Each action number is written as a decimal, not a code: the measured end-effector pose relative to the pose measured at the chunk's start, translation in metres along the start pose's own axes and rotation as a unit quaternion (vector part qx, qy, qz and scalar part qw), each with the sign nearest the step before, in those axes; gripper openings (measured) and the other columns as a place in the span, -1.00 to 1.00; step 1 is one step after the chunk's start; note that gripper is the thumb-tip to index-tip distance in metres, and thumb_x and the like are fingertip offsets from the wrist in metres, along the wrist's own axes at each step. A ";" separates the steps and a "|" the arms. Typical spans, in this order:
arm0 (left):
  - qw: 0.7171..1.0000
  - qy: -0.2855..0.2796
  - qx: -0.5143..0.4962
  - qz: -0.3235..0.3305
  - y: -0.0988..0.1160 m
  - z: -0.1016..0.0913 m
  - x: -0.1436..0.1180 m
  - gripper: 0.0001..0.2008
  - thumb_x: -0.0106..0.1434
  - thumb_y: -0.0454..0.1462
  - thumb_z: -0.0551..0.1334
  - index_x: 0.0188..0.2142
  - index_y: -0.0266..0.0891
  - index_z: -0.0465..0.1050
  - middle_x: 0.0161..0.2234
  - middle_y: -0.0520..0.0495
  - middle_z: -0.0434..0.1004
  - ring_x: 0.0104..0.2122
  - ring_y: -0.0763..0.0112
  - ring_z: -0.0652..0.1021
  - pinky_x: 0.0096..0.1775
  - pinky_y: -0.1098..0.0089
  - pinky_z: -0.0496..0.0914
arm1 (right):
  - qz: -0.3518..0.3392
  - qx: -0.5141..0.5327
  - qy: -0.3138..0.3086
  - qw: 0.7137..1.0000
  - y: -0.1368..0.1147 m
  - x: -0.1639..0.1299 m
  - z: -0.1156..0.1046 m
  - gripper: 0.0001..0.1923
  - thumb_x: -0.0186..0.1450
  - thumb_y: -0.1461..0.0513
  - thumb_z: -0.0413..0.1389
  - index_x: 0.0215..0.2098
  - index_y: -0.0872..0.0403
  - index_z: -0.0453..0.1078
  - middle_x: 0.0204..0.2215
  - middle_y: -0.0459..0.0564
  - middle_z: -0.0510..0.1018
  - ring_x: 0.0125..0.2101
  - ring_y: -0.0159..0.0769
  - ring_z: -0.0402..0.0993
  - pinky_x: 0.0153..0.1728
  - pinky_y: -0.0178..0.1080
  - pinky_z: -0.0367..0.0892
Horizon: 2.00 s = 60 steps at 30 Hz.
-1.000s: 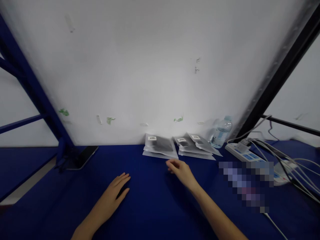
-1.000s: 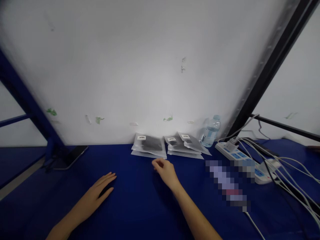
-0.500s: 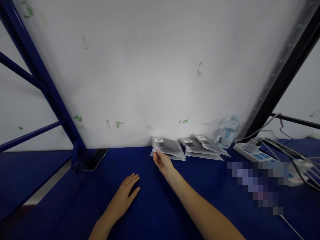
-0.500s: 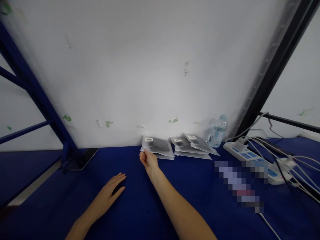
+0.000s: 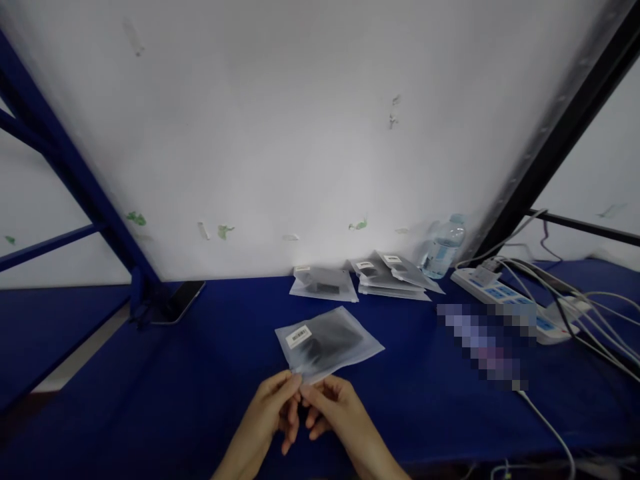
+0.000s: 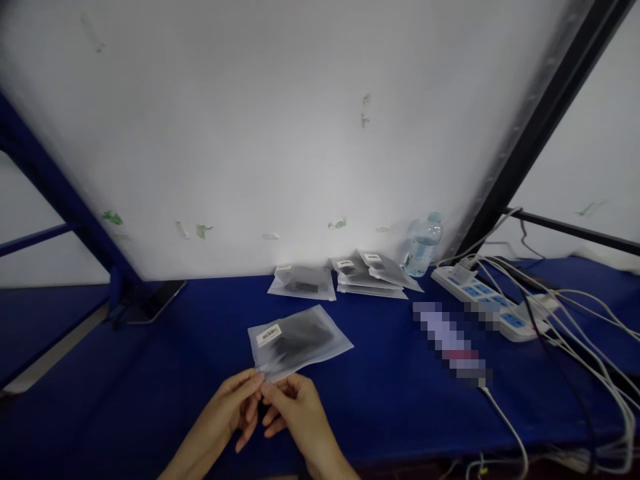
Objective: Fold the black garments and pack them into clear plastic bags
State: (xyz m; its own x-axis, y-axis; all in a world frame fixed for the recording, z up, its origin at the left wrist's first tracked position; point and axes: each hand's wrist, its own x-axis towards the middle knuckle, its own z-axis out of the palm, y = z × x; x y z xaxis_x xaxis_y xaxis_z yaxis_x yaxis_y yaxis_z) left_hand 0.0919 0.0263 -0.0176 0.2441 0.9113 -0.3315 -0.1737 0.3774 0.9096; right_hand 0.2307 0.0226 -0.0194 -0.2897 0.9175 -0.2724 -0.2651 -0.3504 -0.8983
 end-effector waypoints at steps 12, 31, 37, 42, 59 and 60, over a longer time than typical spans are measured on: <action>0.997 0.071 -0.024 0.034 -0.007 0.001 -0.021 -0.55 0.06 0.06 0.33 -0.61 -0.22 0.28 -0.79 0.21 0.06 -0.82 0.57 0.23 -0.80 0.58 0.13 | 0.021 0.062 0.077 0.995 -0.007 -0.008 -0.007 -0.64 0.01 0.03 0.30 -0.51 0.14 0.36 -0.62 -0.16 0.42 -0.70 -0.51 0.33 -0.74 -0.44 0.30; 0.987 0.103 -0.122 -0.003 -0.009 -0.011 -0.043 -0.51 -0.01 0.08 0.38 -0.66 -0.22 0.25 -0.83 0.20 0.07 -0.85 0.63 0.14 -0.83 0.60 0.06 | -0.152 -0.105 0.182 0.966 -0.024 -0.016 -0.057 -0.66 0.24 0.01 0.13 -0.53 0.08 0.38 -0.62 -0.09 0.44 -0.60 -0.37 0.42 -0.55 -0.32 0.40; 0.985 0.107 -0.134 -0.004 -0.008 0.000 -0.043 -0.52 -0.02 0.08 0.39 -0.62 -0.23 0.28 -0.83 0.22 0.06 -0.85 0.64 0.13 -0.84 0.61 0.08 | -0.446 -0.476 0.068 0.755 -0.014 -0.028 -0.023 -0.71 0.37 0.31 -0.01 -0.03 0.00 0.45 -0.18 0.04 0.56 -0.17 -0.22 0.45 -0.18 -0.18 0.43; 0.988 0.086 -0.125 -0.019 -0.005 0.002 -0.047 -0.50 -0.01 0.09 0.38 -0.64 -0.23 0.26 -0.84 0.22 0.05 -0.86 0.66 0.12 -0.83 0.61 0.07 | -0.464 -0.578 0.156 0.653 -0.009 -0.020 -0.018 -0.75 0.39 0.27 -0.01 -0.09 0.08 0.48 -0.58 -0.09 0.48 -0.60 -0.40 0.40 -0.55 -0.35 0.31; 0.982 0.129 -0.114 -0.076 0.004 -0.019 -0.034 -0.55 0.11 0.07 0.30 -0.24 -0.26 0.43 -0.44 -0.09 0.57 -0.51 0.21 0.60 -0.60 0.32 0.49 | -0.369 -0.671 0.027 0.643 -0.010 0.003 -0.013 -0.51 0.14 0.50 0.02 -0.01 0.04 0.40 -0.32 -0.04 0.60 -0.34 -0.26 0.54 -0.37 -0.32 0.39; 0.980 0.153 -0.108 -0.069 0.007 -0.025 -0.031 -0.60 0.15 0.02 0.29 -0.21 -0.26 0.44 -0.42 -0.10 0.58 -0.46 0.20 0.62 -0.54 0.32 0.51 | -0.391 -0.655 0.010 0.647 -0.009 -0.001 -0.015 -0.46 0.13 0.51 0.01 0.04 0.04 0.37 -0.31 -0.05 0.59 -0.34 -0.27 0.53 -0.36 -0.31 0.39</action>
State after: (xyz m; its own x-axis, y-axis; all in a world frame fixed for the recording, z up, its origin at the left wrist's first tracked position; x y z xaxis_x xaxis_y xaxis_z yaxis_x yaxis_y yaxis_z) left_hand 0.0589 0.0049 -0.0072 -0.0131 0.8433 -0.5373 -0.3653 0.4962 0.7877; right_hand 0.2472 0.0277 -0.0167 -0.5233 0.7243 0.4490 0.6862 0.6706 -0.2819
